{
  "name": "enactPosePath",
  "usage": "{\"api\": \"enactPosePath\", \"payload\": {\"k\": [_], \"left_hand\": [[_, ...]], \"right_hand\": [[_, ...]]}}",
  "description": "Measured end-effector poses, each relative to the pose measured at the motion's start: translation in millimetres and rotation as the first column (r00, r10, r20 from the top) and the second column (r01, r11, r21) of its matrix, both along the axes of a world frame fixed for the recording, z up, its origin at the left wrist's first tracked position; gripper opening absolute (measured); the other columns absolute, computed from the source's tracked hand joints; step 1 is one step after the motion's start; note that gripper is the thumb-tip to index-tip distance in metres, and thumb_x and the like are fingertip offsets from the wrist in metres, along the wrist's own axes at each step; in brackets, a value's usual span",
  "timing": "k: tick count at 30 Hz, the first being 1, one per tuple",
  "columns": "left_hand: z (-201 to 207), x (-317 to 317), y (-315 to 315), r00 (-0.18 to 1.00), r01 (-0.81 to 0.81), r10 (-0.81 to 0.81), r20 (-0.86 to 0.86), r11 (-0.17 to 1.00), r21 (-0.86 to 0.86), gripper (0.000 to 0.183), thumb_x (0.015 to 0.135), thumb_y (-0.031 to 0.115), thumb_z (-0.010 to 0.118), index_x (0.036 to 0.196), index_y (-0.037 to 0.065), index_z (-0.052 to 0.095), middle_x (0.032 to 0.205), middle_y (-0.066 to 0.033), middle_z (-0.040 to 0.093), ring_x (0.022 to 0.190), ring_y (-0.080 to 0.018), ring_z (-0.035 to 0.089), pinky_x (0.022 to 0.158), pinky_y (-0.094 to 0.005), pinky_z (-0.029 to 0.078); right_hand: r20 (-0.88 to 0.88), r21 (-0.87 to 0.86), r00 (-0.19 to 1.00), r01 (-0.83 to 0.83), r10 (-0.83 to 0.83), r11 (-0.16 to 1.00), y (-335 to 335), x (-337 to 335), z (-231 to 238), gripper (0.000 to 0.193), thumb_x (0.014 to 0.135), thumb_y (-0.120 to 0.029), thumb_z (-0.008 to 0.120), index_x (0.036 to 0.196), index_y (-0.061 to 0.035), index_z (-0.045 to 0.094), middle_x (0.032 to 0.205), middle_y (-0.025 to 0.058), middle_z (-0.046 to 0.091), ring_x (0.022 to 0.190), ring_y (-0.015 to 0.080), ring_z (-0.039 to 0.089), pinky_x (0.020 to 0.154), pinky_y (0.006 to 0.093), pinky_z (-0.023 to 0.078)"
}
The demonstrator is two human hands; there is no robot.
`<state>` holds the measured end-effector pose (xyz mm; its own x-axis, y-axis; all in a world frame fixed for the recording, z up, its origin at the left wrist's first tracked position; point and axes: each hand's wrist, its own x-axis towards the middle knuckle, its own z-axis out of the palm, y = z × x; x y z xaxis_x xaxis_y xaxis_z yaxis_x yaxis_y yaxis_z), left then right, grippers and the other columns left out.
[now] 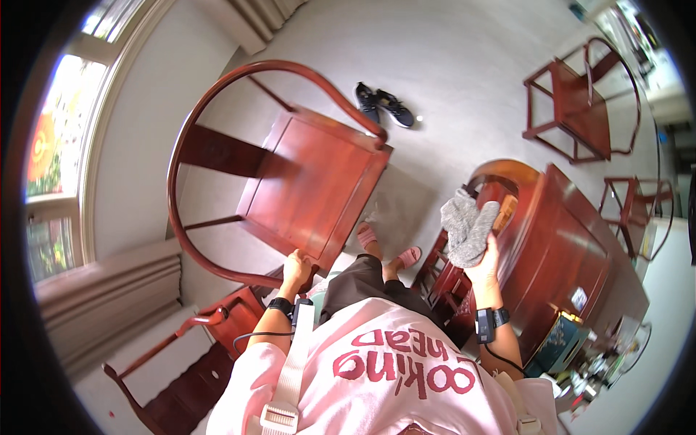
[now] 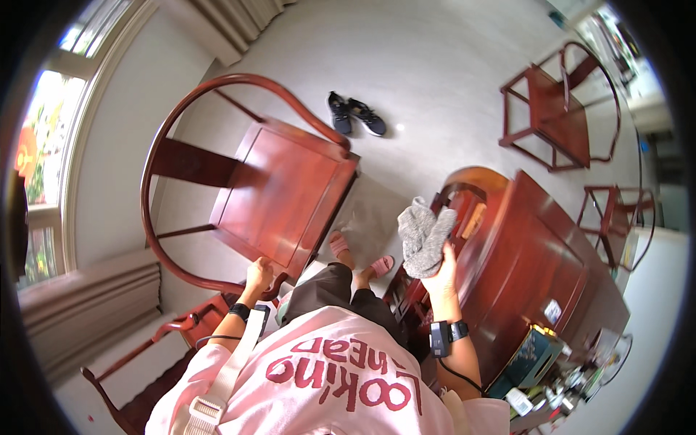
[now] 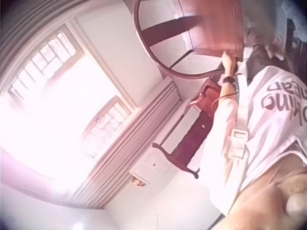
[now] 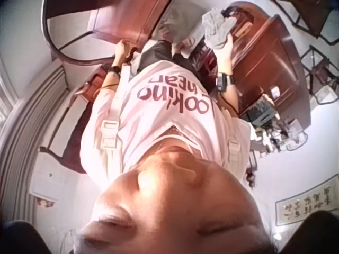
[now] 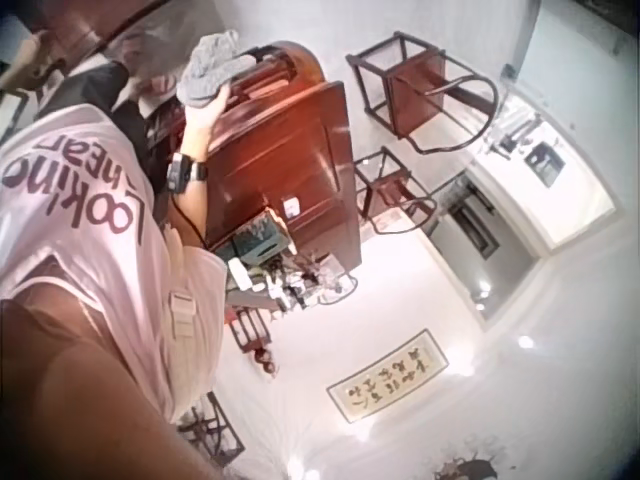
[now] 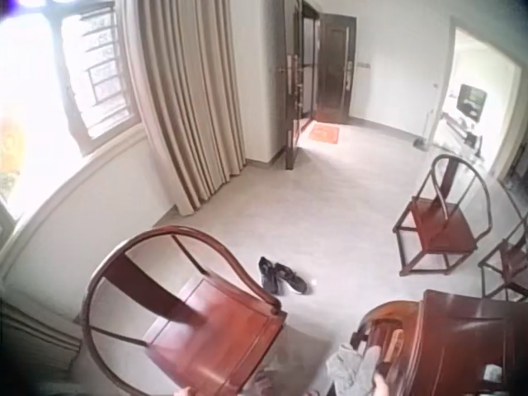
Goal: Wiping down wooden chairs and a table with a cloth.
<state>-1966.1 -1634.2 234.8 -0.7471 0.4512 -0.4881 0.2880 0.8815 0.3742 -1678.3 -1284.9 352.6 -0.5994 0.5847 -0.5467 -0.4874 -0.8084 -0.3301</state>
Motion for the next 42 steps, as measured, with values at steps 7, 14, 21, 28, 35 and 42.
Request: {"api": "enactPosePath", "payload": {"k": [7, 14, 21, 28, 35, 42], "left_hand": [[32.5, -45.3, -90.2, 0.735, -0.463, 0.451, -0.506, 0.88, 0.11, 0.039, 0.076, 0.006, 0.058, 0.114, 0.004, 0.051, 0.107, -0.0198, 0.051, 0.101, -0.0354, 0.052, 0.088, -0.0433, 0.043], [34.7, -111.6, -159.0, 0.325, -0.83, 0.793, -0.516, 0.5, 0.246, 0.077, 0.079, 0.031, 0.07, 0.137, -0.002, 0.031, 0.127, -0.0285, 0.044, 0.117, -0.0401, 0.043, 0.101, -0.0437, 0.035], [15.3, -148.6, -160.9, 0.237, -0.836, 0.947, 0.215, 0.086, 0.542, 0.036, 0.085, 0.025, 0.066, 0.107, -0.002, 0.054, 0.091, -0.0108, 0.061, 0.079, -0.0162, 0.065, 0.064, -0.0272, 0.051], [15.7, -141.8, -156.8, 0.09, -0.832, 0.988, -0.129, 0.146, 0.536, 0.027, 0.087, 0.025, 0.064, 0.092, 0.001, 0.053, 0.071, -0.0071, 0.062, 0.057, -0.0156, 0.063, 0.053, -0.0265, 0.048], [20.5, -151.3, -129.7, 0.069, -0.832, 0.986, -0.152, 0.141, 0.536, 0.028, 0.087, 0.024, 0.063, 0.095, -0.001, 0.054, 0.076, -0.0084, 0.064, 0.057, -0.0148, 0.062, 0.056, -0.027, 0.048], [21.8, -147.1, -137.2, 0.015, -0.87, 0.986, -0.165, 0.094, 0.484, 0.025, 0.087, 0.02, 0.063, 0.093, -0.002, 0.054, 0.074, -0.0099, 0.063, 0.058, -0.0162, 0.063, 0.056, -0.028, 0.049]], "right_hand": [[0.373, 0.075, 0.843, -0.444, 0.388, 0.893, -9.6, -125.4, -39.4, 0.03, 0.09, -0.009, 0.055, 0.12, -0.0031, 0.052, 0.104, 0.0079, 0.063, 0.09, 0.0188, 0.063, 0.078, 0.0327, 0.053], [0.51, 0.297, 0.773, -0.57, 0.377, 0.766, 25.0, -226.3, -67.0, 0.035, 0.089, -0.007, 0.057, 0.122, -0.0027, 0.048, 0.108, 0.0073, 0.061, 0.092, 0.017, 0.062, 0.079, 0.0303, 0.052], [0.785, 0.415, 0.559, -0.795, 0.268, 0.443, 34.6, -316.7, -111.3, 0.043, 0.084, -0.007, 0.062, 0.125, -0.0035, 0.048, 0.11, 0.0092, 0.059, 0.098, 0.0168, 0.057, 0.085, 0.0302, 0.046], [0.903, 0.41, 0.425, -0.897, -0.067, -0.166, 22.1, -432.2, -229.8, 0.043, 0.081, -0.015, 0.065, 0.121, -0.0082, 0.05, 0.113, 0.0195, 0.06, 0.108, 0.0338, 0.056, 0.091, 0.0381, 0.043], [0.83, 0.177, 0.424, -0.816, -0.362, -0.55, -57.2, -460.8, -359.7, 0.074, 0.078, -0.024, 0.063, 0.142, -0.011, 0.029, 0.144, 0.0279, 0.026, 0.135, 0.0481, 0.016, 0.109, 0.0566, 0.016], [0.877, 0.404, 0.122, 0.34, 0.466, -0.849, -266.5, -428.1, -326.9, 0.034, 0.085, -0.017, 0.048, 0.117, -0.0188, 0.058, 0.141, 0.0064, 0.041, 0.137, 0.0246, 0.028, 0.11, 0.0511, 0.021]]}}
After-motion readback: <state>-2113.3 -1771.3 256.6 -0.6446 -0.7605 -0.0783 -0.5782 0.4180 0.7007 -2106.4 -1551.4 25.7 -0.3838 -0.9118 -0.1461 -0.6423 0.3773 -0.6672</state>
